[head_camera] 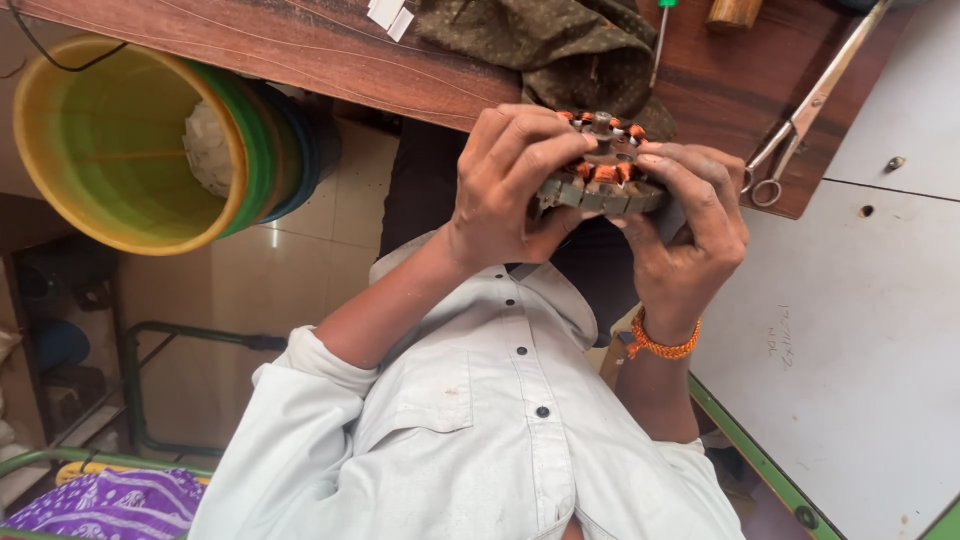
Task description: The person inserts small white rectangular pieces into slots on a circular stator with copper windings. They use a green-handled screwdriver to press the pieces into place and scissors to trim excess material. The person repeats this process for multiple slots around the stator.
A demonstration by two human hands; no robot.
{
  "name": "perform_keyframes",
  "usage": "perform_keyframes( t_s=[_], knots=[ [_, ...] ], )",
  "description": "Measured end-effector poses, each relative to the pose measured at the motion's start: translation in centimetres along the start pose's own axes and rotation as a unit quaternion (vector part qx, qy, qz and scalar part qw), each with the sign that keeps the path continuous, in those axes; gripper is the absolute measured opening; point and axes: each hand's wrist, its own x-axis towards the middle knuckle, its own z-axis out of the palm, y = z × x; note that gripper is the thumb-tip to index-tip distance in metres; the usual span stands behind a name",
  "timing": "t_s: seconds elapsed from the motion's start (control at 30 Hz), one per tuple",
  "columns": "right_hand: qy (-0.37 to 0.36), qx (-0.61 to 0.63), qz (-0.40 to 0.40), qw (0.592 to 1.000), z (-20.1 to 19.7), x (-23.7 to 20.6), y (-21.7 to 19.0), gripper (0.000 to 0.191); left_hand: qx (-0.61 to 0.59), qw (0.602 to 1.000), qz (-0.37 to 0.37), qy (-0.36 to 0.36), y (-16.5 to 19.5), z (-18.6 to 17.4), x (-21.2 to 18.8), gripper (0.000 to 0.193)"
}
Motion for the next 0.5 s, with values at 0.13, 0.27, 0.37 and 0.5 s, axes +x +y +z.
perform_keyframes(
  t_s=[0.13, 0.27, 0.37, 0.5],
  knots=[
    [-0.001, -0.018, 0.046, 0.999, 0.6, -0.6, -0.6, 0.036, 0.006, 1.0, -0.002, -0.005, 0.2, -0.2, 0.3, 0.05],
    [-0.005, -0.008, 0.047, 0.999, 0.8, -0.7, -0.2, 0.034, -0.007, 0.999, -0.036, -0.019, 0.7, -0.4, 0.6, 0.045],
    [0.005, 0.032, 0.053, 0.998, 1.1, -0.8, 0.5, 0.033, -0.011, 0.998, -0.044, -0.036, 0.7, -0.4, 0.6, 0.041],
    [0.019, 0.049, 0.072, 0.996, 1.5, -1.2, 0.5, 0.034, -0.013, 0.997, -0.062, -0.032, 0.8, 0.0, 0.5, 0.04]
  ],
)
